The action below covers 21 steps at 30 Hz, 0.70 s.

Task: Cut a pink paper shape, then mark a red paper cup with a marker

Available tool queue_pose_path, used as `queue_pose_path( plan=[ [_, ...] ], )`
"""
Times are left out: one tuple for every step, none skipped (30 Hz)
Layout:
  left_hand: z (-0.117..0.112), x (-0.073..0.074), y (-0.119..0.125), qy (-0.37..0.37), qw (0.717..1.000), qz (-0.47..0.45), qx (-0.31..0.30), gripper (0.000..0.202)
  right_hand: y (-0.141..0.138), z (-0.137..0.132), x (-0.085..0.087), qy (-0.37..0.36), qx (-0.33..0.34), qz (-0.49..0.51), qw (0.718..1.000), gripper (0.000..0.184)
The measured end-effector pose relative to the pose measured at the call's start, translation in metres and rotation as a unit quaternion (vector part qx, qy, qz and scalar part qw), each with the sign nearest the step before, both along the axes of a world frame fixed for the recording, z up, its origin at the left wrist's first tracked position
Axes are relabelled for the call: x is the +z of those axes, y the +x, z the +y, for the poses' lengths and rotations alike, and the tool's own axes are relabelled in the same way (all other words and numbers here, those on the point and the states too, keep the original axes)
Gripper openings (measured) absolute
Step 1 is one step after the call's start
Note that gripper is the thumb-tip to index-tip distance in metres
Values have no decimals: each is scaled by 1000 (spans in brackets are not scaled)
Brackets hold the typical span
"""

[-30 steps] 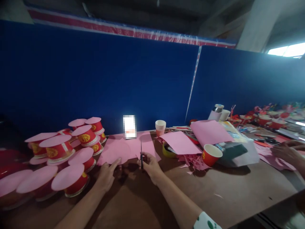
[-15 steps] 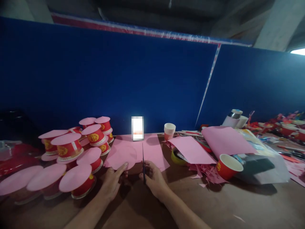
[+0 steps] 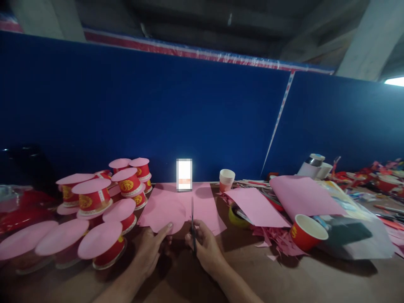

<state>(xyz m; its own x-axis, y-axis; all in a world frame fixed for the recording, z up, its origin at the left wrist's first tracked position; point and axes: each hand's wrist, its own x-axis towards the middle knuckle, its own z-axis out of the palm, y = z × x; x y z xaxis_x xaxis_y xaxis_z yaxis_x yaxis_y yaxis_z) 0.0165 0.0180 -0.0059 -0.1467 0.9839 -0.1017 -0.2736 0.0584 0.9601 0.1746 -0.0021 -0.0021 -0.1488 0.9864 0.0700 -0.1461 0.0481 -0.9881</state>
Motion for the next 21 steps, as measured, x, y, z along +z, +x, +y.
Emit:
queue_pose_path(
  plan=[
    [0, -1, 0, -2, 1000, 0, 2, 30, 0, 0, 0, 1, -3, -6, 1000, 45],
    [0, -1, 0, -2, 1000, -1, 4, 30, 1, 1, -1, 2, -4, -10, 1000, 44],
    [0, -1, 1, -4, 1000, -2, 3, 29, 2, 2, -2, 1, -5, -12, 1000, 43],
    [-1, 0, 1, -7, 1000, -1, 1, 29, 3, 2, -3, 0, -4, -13, 1000, 43],
    [-1, 1, 1, -8, 1000, 2, -1, 28, 3, 3, -5, -2, -3, -14, 1000, 43],
    [-1, 2, 2, -7, 1000, 8, -4, 28, 4, 4, -6, -1, -4, -15, 1000, 43],
    [-1, 3, 2, -5, 1000, 12, -5, 28, 4, 4, -7, 1, -3, -16, 1000, 43],
    [-2, 4, 2, -2, 1000, 15, -6, 28, 4, 5, -9, 2, -3, -17, 1000, 43],
    [-2, 5, 2, 2, 1000, 17, -7, 27, 4, 5, -9, 2, -3, -18, 1000, 44],
    [-2, 6, 2, 5, 1000, 18, -10, 27, 4, 5, -10, 1, -1, -17, 1000, 44],
    [-2, 6, 2, 6, 1000, 19, -12, 27, 5, 5, -10, -1, 1, -17, 1000, 44],
    [-2, 6, 2, 7, 1000, 19, -14, 27, 5, 5, -11, -3, 5, -16, 1000, 44],
    [-2, 6, 2, 7, 1000, 21, -14, 27, 5, 5, -11, -4, 6, -18, 1000, 44],
    [-2, 6, 2, 9, 1000, 24, -15, 27, 5, 5, -11, -5, 5, -19, 1000, 44],
    [-2, 6, 1, 12, 999, 27, -13, 27, 5, 5, -11, -7, 4, -21, 1000, 44],
    [-2, 5, 1, 17, 999, 29, -13, 28, 5, 5, -11, -7, 3, -22, 1000, 44],
    [-3, 5, 1, 21, 999, 30, -14, 28, 5, 4, -11, -6, 3, -23, 1000, 44],
    [-3, 4, 1, 24, 999, 30, -15, 29, 5, 4, -11, -5, 3, -25, 1000, 44],
    [-3, 4, 1, 27, 999, 30, -17, 29, 5, 4, -11, -4, 4, -27, 1000, 44],
    [-2, 3, 1, 27, 999, 31, -19, 30, 5, 4, -11, -4, 5, -28, 1000, 44],
    [-2, 2, 1, 25, 999, 32, -22, 30, 4, 4, -11, -6, 4, -29, 1000, 44]
  ],
)
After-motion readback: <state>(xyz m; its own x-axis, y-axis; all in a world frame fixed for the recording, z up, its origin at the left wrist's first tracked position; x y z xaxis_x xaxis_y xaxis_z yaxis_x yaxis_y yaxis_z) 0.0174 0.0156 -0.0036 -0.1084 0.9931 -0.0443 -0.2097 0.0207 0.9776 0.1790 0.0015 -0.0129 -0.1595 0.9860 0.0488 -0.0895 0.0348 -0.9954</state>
